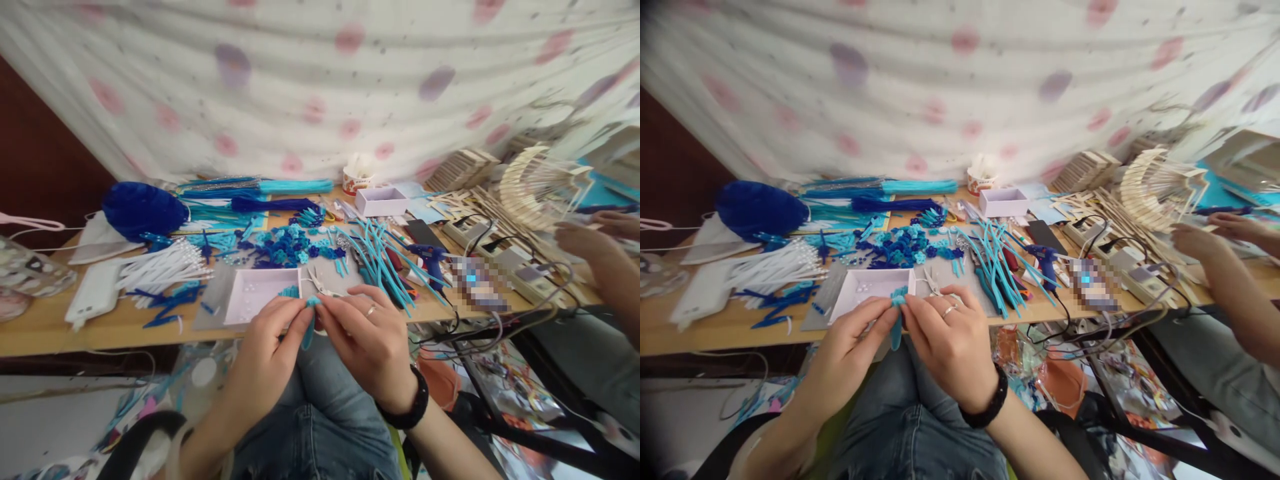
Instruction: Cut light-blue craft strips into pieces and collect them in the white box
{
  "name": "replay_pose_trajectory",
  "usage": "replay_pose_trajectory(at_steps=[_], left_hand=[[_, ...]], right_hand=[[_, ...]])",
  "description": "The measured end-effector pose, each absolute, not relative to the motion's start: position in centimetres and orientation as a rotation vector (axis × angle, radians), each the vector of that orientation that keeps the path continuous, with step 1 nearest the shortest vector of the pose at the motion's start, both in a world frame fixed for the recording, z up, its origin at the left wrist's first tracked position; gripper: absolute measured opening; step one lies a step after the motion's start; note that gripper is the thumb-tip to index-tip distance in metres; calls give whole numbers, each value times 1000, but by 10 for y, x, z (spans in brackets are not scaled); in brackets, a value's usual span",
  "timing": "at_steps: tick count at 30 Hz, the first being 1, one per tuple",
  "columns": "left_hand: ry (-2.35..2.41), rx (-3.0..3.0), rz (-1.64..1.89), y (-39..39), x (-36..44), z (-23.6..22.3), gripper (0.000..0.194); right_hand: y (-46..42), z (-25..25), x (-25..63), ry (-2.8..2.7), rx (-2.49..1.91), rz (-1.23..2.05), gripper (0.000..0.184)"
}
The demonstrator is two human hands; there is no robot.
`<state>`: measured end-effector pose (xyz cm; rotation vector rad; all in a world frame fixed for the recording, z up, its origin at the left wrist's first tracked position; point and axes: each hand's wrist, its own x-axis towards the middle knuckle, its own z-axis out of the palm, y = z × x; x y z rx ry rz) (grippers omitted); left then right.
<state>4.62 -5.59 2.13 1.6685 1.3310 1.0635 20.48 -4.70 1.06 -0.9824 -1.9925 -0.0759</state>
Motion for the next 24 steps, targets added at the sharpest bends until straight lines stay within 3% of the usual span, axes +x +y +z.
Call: replay_pose_trajectory(at_steps=[9, 15, 24], left_hand=[[1428, 1548, 1198, -70, 63, 6, 28], [1345, 1314, 1322, -66, 65, 2, 24], [964, 558, 1470, -60, 83, -10, 30]], right_hand=[[-55, -11, 185, -1648, -996, 137, 26], [-60, -13, 180, -1752, -967, 217, 44], [-60, -21, 183, -2092, -1103, 309, 56]])
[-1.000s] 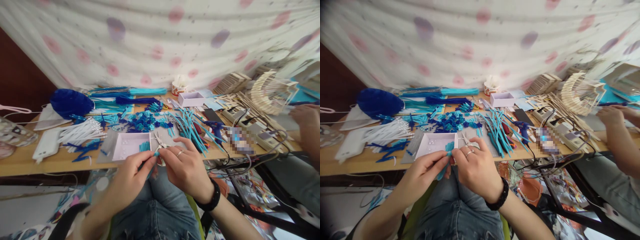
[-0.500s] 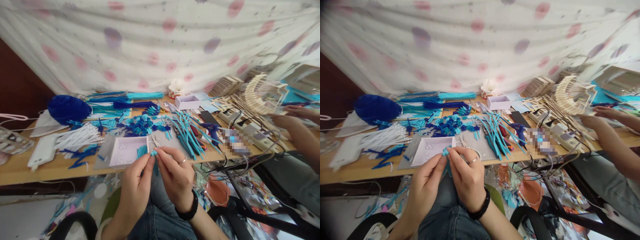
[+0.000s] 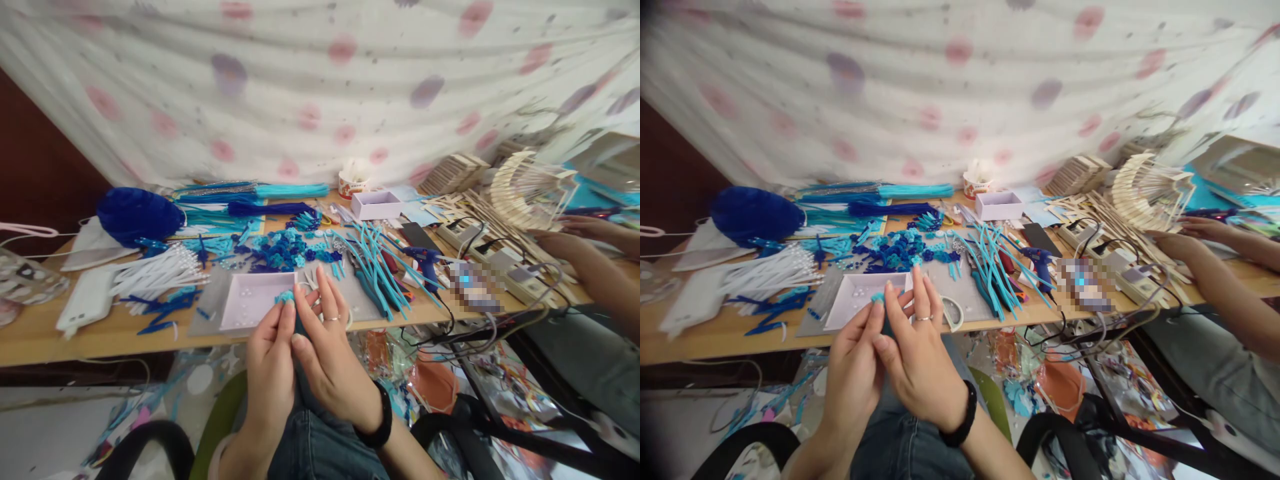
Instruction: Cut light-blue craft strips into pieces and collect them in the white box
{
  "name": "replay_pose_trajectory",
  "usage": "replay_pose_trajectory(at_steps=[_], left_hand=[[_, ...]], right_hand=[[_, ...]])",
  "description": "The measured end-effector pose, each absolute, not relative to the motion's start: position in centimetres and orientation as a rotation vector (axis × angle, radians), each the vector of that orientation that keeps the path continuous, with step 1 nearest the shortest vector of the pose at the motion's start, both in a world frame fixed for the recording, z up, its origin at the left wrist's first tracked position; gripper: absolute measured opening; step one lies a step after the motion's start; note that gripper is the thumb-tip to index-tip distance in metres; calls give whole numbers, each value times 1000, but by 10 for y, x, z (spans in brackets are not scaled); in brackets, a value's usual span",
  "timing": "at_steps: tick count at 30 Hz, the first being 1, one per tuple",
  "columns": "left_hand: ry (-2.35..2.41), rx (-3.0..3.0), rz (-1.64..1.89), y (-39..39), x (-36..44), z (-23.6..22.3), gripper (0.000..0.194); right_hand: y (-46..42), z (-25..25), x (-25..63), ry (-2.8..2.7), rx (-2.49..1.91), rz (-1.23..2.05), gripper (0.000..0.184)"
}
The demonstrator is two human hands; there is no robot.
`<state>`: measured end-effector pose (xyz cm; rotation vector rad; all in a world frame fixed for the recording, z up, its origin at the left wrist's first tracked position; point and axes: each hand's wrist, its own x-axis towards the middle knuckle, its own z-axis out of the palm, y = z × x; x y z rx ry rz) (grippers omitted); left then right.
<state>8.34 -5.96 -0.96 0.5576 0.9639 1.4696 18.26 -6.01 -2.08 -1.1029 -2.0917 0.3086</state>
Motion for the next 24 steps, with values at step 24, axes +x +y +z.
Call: replay_pose_trajectory(at_steps=[24], left_hand=[[762, 364, 1551, -41, 70, -17, 30]], right_hand=[[-62, -19, 173, -2179, -1414, 715, 30]])
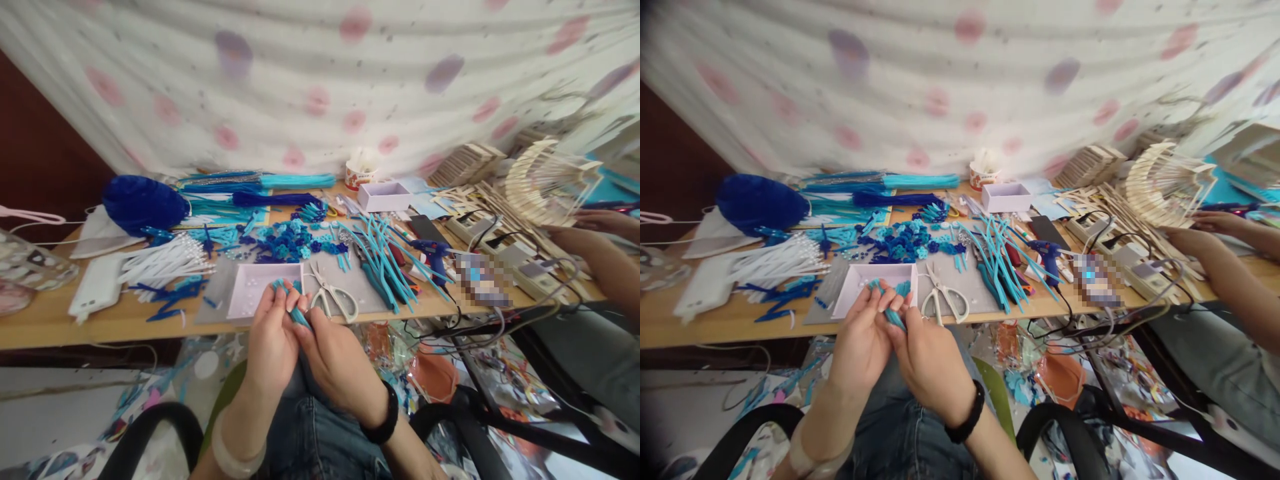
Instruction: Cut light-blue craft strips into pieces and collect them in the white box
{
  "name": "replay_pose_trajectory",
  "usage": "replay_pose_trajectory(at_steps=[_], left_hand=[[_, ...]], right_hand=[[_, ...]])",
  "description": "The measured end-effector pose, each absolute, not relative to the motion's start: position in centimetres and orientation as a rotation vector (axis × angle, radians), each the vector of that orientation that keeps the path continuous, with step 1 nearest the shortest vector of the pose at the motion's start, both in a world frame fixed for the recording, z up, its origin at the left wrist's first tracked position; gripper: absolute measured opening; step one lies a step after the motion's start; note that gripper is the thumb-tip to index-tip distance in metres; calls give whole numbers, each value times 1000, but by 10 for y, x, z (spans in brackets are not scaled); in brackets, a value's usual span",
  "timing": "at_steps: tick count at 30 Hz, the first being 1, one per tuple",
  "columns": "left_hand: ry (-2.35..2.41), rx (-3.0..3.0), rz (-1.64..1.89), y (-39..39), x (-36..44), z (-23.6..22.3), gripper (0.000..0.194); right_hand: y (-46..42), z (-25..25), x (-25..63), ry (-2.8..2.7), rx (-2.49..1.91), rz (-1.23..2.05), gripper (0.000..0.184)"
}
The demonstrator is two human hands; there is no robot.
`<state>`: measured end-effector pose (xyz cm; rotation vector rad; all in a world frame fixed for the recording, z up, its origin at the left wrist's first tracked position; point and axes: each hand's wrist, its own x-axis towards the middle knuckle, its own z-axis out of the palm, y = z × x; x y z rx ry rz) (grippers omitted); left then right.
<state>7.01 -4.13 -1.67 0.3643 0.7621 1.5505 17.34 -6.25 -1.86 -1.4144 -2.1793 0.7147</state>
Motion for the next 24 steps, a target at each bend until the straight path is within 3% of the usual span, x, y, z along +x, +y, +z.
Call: replay_pose_trajectory(at_steps=[6, 12, 24], left_hand=[[759, 430, 1474, -42, 75, -18, 26], [734, 436, 1474, -41, 78, -16, 34], [673, 360, 1463, -24, 68, -3, 41]], right_hand=[[-57, -21, 177, -1978, -1230, 865, 42], [-53, -23, 176, -1849, -1117, 976, 40], [-53, -47, 176, -2015, -1297, 457, 25]])
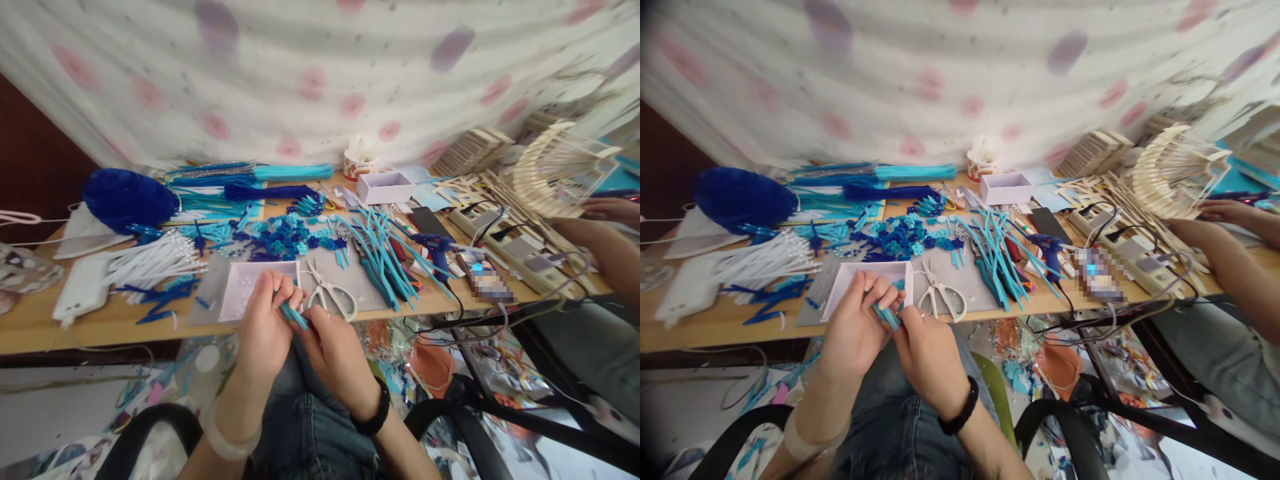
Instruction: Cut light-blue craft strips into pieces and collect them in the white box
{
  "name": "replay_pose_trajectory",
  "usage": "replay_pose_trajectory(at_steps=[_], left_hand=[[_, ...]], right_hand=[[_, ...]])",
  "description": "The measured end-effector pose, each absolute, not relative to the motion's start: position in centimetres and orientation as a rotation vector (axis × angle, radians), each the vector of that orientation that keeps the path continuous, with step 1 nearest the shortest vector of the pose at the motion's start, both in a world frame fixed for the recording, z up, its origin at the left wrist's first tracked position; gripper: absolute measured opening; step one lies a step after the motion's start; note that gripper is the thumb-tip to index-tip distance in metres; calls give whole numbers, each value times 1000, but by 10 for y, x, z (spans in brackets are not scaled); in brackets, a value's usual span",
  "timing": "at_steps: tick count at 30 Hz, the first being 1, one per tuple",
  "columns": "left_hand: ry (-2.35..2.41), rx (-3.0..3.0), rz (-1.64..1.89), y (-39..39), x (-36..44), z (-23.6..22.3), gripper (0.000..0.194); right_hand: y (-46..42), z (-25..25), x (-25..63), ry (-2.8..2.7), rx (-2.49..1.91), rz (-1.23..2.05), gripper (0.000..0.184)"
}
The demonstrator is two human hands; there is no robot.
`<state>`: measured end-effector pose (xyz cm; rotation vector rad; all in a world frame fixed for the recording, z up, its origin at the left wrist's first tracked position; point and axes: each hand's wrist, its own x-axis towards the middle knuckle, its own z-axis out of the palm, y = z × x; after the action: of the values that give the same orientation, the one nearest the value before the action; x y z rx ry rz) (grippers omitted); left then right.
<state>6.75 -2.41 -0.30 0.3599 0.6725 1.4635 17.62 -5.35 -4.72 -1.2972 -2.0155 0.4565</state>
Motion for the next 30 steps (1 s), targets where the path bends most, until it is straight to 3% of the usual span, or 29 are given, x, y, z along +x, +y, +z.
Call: replay_pose_trajectory(at_steps=[6, 15, 30], left_hand=[[688, 272, 1541, -21, 69, -3, 41], [715, 238, 1552, -21, 72, -3, 45], [799, -1, 1277, -19, 63, 16, 42]], right_hand=[[-55, -44, 179, -1837, -1175, 384, 29], [-54, -47, 174, -1690, -1198, 512, 11], [-48, -32, 191, -2134, -926, 70, 16]])
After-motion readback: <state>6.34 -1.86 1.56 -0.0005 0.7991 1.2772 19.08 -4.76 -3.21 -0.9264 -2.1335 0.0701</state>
